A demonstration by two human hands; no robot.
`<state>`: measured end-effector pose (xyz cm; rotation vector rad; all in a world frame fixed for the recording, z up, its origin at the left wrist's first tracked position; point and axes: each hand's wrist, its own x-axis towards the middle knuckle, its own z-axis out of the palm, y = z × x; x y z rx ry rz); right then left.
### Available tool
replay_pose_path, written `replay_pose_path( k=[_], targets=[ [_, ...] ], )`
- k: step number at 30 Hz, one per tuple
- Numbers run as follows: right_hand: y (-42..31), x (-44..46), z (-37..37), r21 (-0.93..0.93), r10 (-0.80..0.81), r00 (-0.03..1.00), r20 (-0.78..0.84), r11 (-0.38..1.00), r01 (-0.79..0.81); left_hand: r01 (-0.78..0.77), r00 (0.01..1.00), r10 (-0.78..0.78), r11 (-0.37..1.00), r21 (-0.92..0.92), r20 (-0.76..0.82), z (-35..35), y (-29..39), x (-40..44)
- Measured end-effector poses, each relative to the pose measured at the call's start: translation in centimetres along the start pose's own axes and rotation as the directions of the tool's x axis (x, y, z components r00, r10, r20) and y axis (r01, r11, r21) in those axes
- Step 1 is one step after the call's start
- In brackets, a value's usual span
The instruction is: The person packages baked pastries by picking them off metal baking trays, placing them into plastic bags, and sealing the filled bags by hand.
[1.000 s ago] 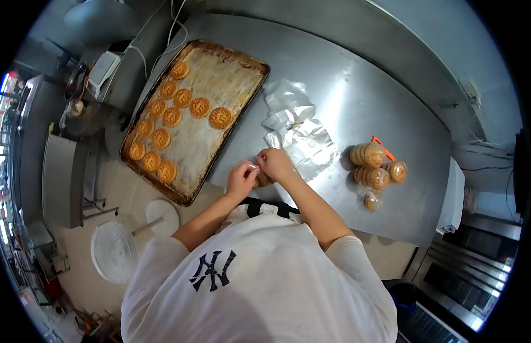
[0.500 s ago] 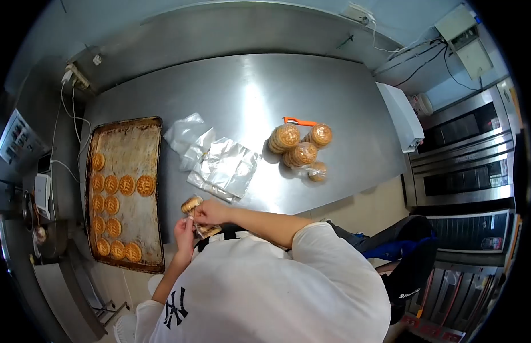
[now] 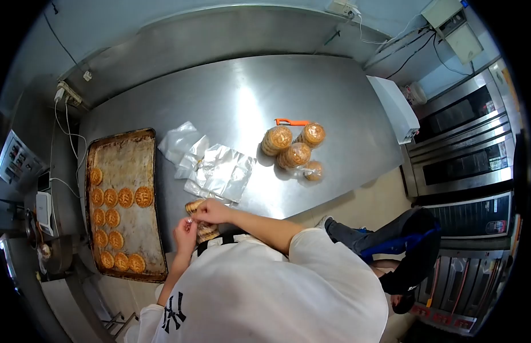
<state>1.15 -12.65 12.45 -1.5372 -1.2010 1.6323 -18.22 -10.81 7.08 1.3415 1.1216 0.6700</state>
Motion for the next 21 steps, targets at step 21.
replay_pose_path(
  k=[21],
  targets=[
    [2.2,-0.8,1.2,-0.452,-0.459,0.885,-0.075,0.807,0.380,-0.015,0.994,0.002,0.993,0.115,0.114,-1.0,-1.6,1.6]
  ],
)
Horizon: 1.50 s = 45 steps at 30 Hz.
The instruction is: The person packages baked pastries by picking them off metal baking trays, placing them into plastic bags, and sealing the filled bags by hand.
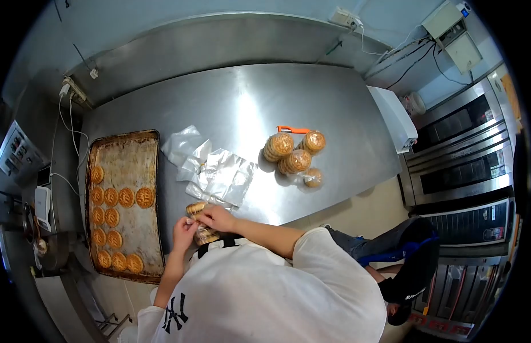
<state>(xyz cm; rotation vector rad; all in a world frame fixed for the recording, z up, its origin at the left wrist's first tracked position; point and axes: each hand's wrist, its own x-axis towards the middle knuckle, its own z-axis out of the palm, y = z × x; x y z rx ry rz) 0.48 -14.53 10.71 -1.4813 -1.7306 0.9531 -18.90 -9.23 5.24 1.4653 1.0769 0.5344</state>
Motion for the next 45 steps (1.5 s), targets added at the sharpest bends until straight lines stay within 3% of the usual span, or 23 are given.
replay_pose_path(
  k=[2,5,10,12,13,14,15,16,17,18,19,20,22,23,30,35,36,37,38,40,41,44,45],
  targets=[
    [0.1,0.3,0.2,0.043,0.106,0.992,-0.075,0.994,-0.103,0.164,0.986,-0.158,0.973,-0.163,0.047,-0.4,2.5,0.1],
    [-0.3,0.4,0.3,-0.058,-0.110,0.991,-0.077,0.993,0.106,0.255,0.962,-0.274,0.911,-0.323,-0.015,0.3,0.8,-0.5],
    [-0.6,0.5,-0.3,-0.211,-0.158,0.986,0.052,0.963,0.166,0.377,0.891,-0.450,0.803,-0.462,-0.055,0.0,2.4,-0.2],
    [-0.7,0.6,0.0,-0.257,-0.148,0.982,0.121,0.950,0.175,0.272,0.802,-0.587,0.201,-0.941,0.107,0.2,3.1,0.2],
    [-1.1,0.5,0.2,-0.263,-0.163,0.985,0.057,0.949,0.173,0.328,0.901,-0.353,0.172,-0.929,0.253,0.3,3.1,-0.3],
    [-1.5,0.4,0.2,-0.267,-0.177,0.984,-0.006,0.949,0.169,0.289,0.907,-0.362,0.164,-0.943,0.215,0.4,3.1,-1.1],
    [-0.8,0.5,0.7,-0.223,-0.305,0.946,-0.111,0.935,0.275,0.397,0.897,-0.310,0.248,-0.884,0.316,0.4,5.3,-1.8],
    [-1.2,0.4,0.5,-0.179,-0.301,0.950,-0.077,0.942,0.284,0.491,0.867,-0.273,0.333,-0.805,0.417,0.1,6.6,-2.3],
    [-1.5,0.4,0.2,-0.135,-0.298,0.954,-0.041,0.947,0.291,0.447,0.887,-0.286,0.323,-0.834,0.364,-0.7,6.7,-2.6],
    [-1.7,0.5,0.3,-0.107,-0.333,0.943,0.002,0.937,0.332,0.121,0.993,-0.097,0.826,-0.550,0.072,-1.5,6.7,-2.7],
    [-1.6,0.3,0.5,-0.145,-0.299,0.954,0.011,0.944,0.298,-0.201,0.978,0.201,0.980,0.003,-0.064,-2.1,7.2,-2.9],
    [-1.5,0.1,0.6,-0.184,-0.266,0.964,0.018,0.947,0.264,-0.186,0.976,0.186,0.982,0.007,-0.113,-2.7,7.7,-3.1],
    [-1.8,0.1,0.6,-0.198,-0.274,0.961,0.034,0.941,0.275,-0.407,0.868,0.484,0.822,0.398,-0.112,-3.8,9.9,-3.9],
    [-2.0,0.0,0.5,-0.232,-0.256,0.967,0.009,0.940,0.251,-0.414,0.893,0.450,0.829,0.375,-0.008,-3.3,7.6,-3.8],
    [-2.9,-0.3,0.1,-0.193,-0.201,0.980,0.014,0.961,0.200,-0.439,0.842,0.508,0.841,0.316,-0.183,-0.2,5.2,-5.0],
    [-4.4,0.3,-0.3,-0.134,-0.027,1.000,0.010,0.991,0.028,-0.372,0.906,0.410,0.890,0.262,-0.105,-0.1,4.8,-4.4],
    [-5.4,0.4,-0.6,-0.090,0.039,0.999,-0.005,0.995,-0.039,-0.145,0.987,0.134,0.981,-0.131,-0.086,0.3,4.4,-4.0],
    [-5.9,0.5,-0.7,-0.044,0.105,0.994,-0.016,0.993,-0.106,0.127,0.992,-0.123,0.864,-0.488,0.040,0.6,4.1,-3.6],
    [-4.6,0.6,-0.3,-0.043,0.101,0.995,-0.013,0.994,-0.102,0.125,0.992,-0.124,0.864,-0.487,0.035,1.0,3.8,-3.1],
    [-4.8,1.8,-0.2,0.419,0.164,0.980,-0.114,0.902,-0.102,0.053,0.996,-0.079,0.882,-0.469,-0.036,1.6,2.9,-2.3],
    [-4.9,1.9,-0.4,0.751,0.411,0.910,-0.059,0.619,-0.231,0.053,0.996,-0.079,0.882,-0.468,-0.035,1.7,2.3,-2.1],
    [-3.8,3.2,0.6,0.755,0.533,0.845,-0.048,0.573,-0.319,0.110,0.994,-0.099,0.891,-0.441,0.046,1.4,2.5,-2.1],
    [-3.7,2.9,1.4,0.461,0.341,0.930,-0.139,0.853,-0.244,-0.026,0.999,0.023,0.997,-0.079,-0.031,0.9,3.2,-2.4]
  ],
)
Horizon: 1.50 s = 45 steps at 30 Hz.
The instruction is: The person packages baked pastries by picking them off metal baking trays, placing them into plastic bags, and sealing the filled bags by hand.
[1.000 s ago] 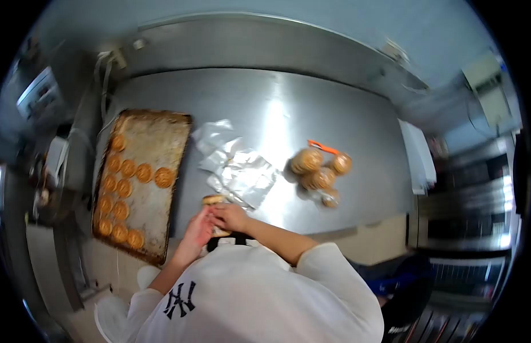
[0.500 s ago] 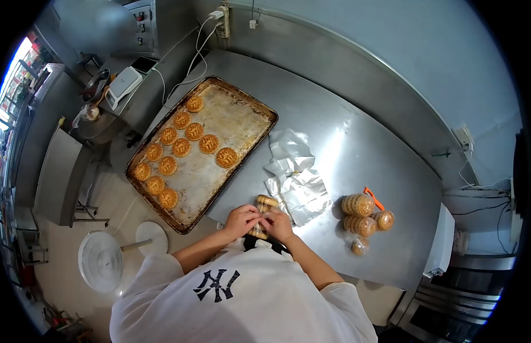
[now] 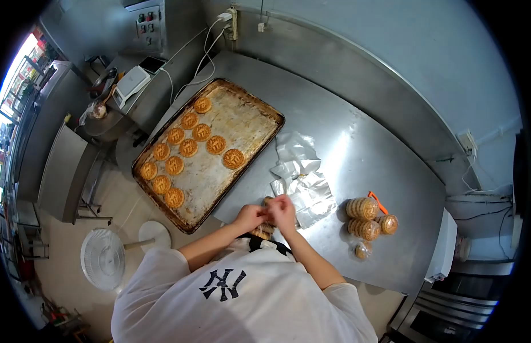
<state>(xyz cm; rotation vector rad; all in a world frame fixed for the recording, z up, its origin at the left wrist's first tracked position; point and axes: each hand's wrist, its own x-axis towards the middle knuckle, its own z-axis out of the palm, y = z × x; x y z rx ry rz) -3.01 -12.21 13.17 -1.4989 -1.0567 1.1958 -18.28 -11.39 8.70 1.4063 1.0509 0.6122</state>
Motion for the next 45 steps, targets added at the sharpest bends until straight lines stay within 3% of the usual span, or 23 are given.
replay_pose_path(
  k=[1,3,5,7,8,9,11,13,15,18,20,22,27,29,33,35,39,41,45],
  targets=[
    [-3.2,-1.3,1.2,-0.354,-0.160,0.985,0.067,0.919,0.174,-0.129,0.989,0.145,0.920,0.370,-0.015,-0.4,0.4,-0.1],
    [-5.1,-1.7,1.8,-0.461,-0.511,0.781,0.358,0.631,0.624,-0.114,0.992,0.126,0.899,0.423,0.000,-0.9,-0.1,0.1],
    [-2.9,-0.3,0.5,-0.509,-0.557,0.778,0.292,0.598,0.619,-0.100,0.994,0.107,0.875,0.474,0.013,-1.1,-0.5,0.4],
    [-2.9,0.3,-1.2,-0.625,-0.656,0.721,0.223,0.471,0.623,0.110,0.993,-0.114,0.989,0.101,0.037,-1.1,-0.5,0.3],
    [-2.5,0.1,-2.3,-0.674,-0.643,0.712,0.281,0.396,0.624,0.077,0.997,-0.075,0.990,-0.117,0.019,-0.7,-0.9,0.2],
    [-1.9,-0.4,-2.9,-0.716,-0.625,0.704,0.337,0.316,0.623,0.078,0.997,-0.076,0.990,-0.117,0.018,-0.8,-0.6,0.0],
    [-0.6,-1.5,-2.8,-0.727,-0.566,0.764,0.309,0.377,0.574,0.135,0.989,-0.111,0.947,-0.291,0.100,-1.1,0.5,-0.3],
    [1.0,-1.9,-2.9,-0.736,-0.502,0.818,0.281,0.434,0.519,0.142,0.986,-0.117,0.964,-0.227,0.121,-1.8,-0.4,0.1],
    [1.8,-1.6,-3.1,-0.635,-0.359,0.872,0.334,0.597,0.490,0.147,0.982,-0.125,0.976,-0.162,0.142,-2.0,-0.6,0.2],
    [0.5,-1.8,-2.9,-0.572,-0.438,0.821,0.367,0.589,0.570,0.138,0.979,-0.108,0.975,-0.174,0.171,-2.2,0.6,0.0],
    [-1.4,-1.3,-2.2,-0.584,-0.437,0.832,0.340,0.596,0.552,0.066,0.979,-0.081,0.994,0.087,0.189,-2.5,1.5,0.0],
    [-0.8,-0.7,-2.1,-0.566,-0.349,0.868,0.352,0.660,0.495,0.026,0.984,-0.042,0.995,0.091,0.175,-2.7,1.8,0.1],
    [0.0,-0.4,-2.0,-0.607,-0.328,0.886,0.328,0.645,0.464,-0.057,0.989,0.031,0.982,0.183,0.144,-2.3,1.6,0.0],
    [0.8,-0.3,-1.9,-0.601,-0.329,0.892,0.310,0.660,0.452,-0.171,0.984,0.162,0.976,0.131,0.076,-2.0,1.0,0.0],
    [0.8,-0.3,-2.3,-0.567,-0.320,0.908,0.272,0.708,0.420,-0.184,0.983,0.182,0.979,0.088,0.033,-1.2,2.1,0.2],
    [0.9,-0.4,-2.4,-0.553,-0.322,0.909,0.263,0.722,0.416,-0.136,0.986,0.154,0.966,0.219,-0.066,-0.8,2.6,0.3],
    [1.5,-0.7,-2.2,-0.547,-0.342,0.914,0.217,0.734,0.404,-0.099,0.982,0.134,0.966,0.240,-0.131,-0.4,3.2,-0.5],
    [1.3,-0.6,-2.3,-0.558,-0.343,0.915,0.213,0.726,0.402,-0.199,0.943,0.297,0.866,0.458,-0.152,-0.3,1.7,-0.6],
    [1.1,0.1,-2.5,-0.561,-0.264,0.926,0.272,0.738,0.375,-0.198,0.944,0.299,0.851,0.486,-0.138,-0.5,2.5,-1.2]
  ],
)
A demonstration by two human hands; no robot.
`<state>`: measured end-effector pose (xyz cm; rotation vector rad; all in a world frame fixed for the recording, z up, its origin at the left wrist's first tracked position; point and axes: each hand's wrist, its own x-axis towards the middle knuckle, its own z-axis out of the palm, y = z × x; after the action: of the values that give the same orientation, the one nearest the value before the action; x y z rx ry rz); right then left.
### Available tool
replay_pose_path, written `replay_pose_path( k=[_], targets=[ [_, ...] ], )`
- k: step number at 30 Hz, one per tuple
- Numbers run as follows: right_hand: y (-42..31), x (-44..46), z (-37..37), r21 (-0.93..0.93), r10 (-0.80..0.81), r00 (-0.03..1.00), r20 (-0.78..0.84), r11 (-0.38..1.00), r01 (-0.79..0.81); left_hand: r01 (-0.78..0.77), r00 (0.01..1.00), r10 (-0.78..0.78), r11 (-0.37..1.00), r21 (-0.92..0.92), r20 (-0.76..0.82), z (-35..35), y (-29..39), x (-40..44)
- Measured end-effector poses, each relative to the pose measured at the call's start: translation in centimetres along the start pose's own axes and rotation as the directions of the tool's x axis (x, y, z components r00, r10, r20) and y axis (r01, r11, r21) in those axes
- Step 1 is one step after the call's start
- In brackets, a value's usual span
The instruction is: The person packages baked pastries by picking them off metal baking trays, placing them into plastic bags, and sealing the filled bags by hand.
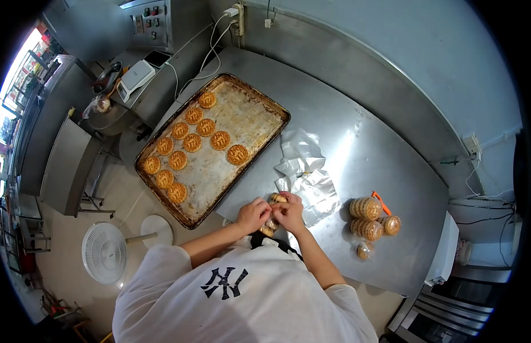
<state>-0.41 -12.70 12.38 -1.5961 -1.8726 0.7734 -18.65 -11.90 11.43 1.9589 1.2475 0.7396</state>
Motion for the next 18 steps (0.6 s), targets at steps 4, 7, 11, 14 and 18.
replay_pose_path(
  k=[4,7,11,14,18],
  targets=[
    [-0.1,0.4,-0.2,-0.098,-0.037,0.997,0.071,0.994,0.044,-0.046,0.995,0.041,0.998,-0.048,-0.092,0.4,-0.4,-0.3],
    [-0.4,0.5,-1.0,-0.114,-0.019,0.992,0.121,0.993,0.033,-0.016,0.998,0.008,0.993,-0.121,-0.069,0.4,-0.3,-0.3],
    [-1.6,0.3,-2.0,-0.158,-0.040,0.992,0.120,0.986,0.059,0.138,0.990,-0.138,0.941,-0.308,0.021,-0.2,0.8,-0.2],
    [-2.2,0.4,-2.3,-0.201,-0.134,0.988,0.071,0.969,0.146,0.202,0.975,-0.182,0.964,-0.174,0.126,-0.5,-0.2,-0.3],
    [-2.2,0.2,-2.5,-0.394,-0.293,0.953,0.075,0.869,0.298,0.167,0.958,-0.134,0.979,-0.115,0.253,-1.1,-1.7,-1.6]
  ],
)
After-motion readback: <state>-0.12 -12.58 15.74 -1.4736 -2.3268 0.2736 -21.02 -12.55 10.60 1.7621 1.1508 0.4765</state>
